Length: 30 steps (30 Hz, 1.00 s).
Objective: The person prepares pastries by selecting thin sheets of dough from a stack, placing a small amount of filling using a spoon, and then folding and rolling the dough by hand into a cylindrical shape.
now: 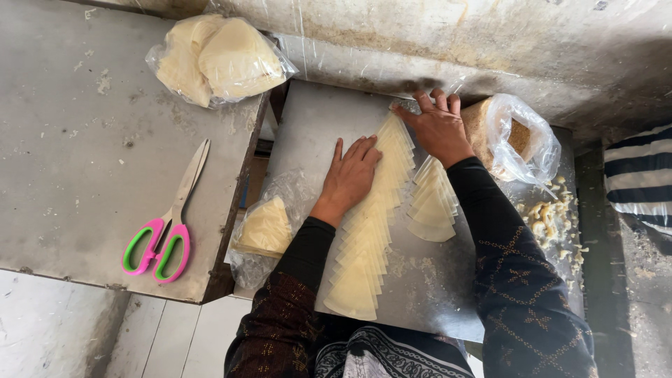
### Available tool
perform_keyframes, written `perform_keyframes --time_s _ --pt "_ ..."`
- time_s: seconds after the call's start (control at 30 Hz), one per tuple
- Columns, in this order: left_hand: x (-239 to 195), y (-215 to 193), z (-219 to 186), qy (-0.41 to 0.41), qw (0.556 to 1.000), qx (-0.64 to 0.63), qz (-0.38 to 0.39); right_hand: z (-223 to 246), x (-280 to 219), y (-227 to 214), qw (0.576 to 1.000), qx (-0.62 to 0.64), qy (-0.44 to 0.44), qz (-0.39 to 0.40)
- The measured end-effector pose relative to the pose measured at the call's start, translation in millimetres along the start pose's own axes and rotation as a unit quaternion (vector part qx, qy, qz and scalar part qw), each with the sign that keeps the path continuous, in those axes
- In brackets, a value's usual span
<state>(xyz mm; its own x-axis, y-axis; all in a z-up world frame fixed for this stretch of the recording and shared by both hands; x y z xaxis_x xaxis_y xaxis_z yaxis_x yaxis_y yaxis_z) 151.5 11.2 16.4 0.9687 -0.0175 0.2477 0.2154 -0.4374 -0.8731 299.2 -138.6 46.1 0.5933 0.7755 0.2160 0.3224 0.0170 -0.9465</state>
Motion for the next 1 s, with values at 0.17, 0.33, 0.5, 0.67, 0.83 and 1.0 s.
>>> perform_keyframes --time_s 0.17,0.33,0.5,0.67,0.83,1.0 --pt "0 -2 0 -0.003 1.0 -0.008 0.002 0 1 -3 0.997 -0.067 -0.02 -0.046" --pt "0 -1 0 -0.002 1.0 -0.004 0.002 -6 -1 -1 0.992 -0.115 -0.006 -0.045" --pt "1 1 2 -0.01 1.0 -0.017 0.008 -10 -1 3 0.997 -0.013 0.01 -0.075" --pt "0 -2 0 -0.002 1.0 -0.001 0.002 1 10 14 0.999 -0.01 -0.005 -0.042" --pt "-1 -1 0 -0.015 1.0 -0.017 0.011 4 3 17 1.0 0.017 0.02 0.002" --pt "0 -2 -1 -0.003 1.0 0.002 0.007 -3 0 6 0.996 -0.083 0.019 -0.002"
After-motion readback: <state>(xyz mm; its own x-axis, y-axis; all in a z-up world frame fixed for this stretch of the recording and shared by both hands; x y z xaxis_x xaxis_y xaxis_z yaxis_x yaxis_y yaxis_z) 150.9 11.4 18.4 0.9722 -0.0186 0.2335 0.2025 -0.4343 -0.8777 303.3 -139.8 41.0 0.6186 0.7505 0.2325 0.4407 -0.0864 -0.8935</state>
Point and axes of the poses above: each hand's wrist, its own x-axis towards the middle knuckle, its own y-axis out of the palm, z = x × y, the point moved 4 cm from there along x, towards the middle knuckle, and after that the axes turned 3 degrees about -y, right-handed, at the moved point
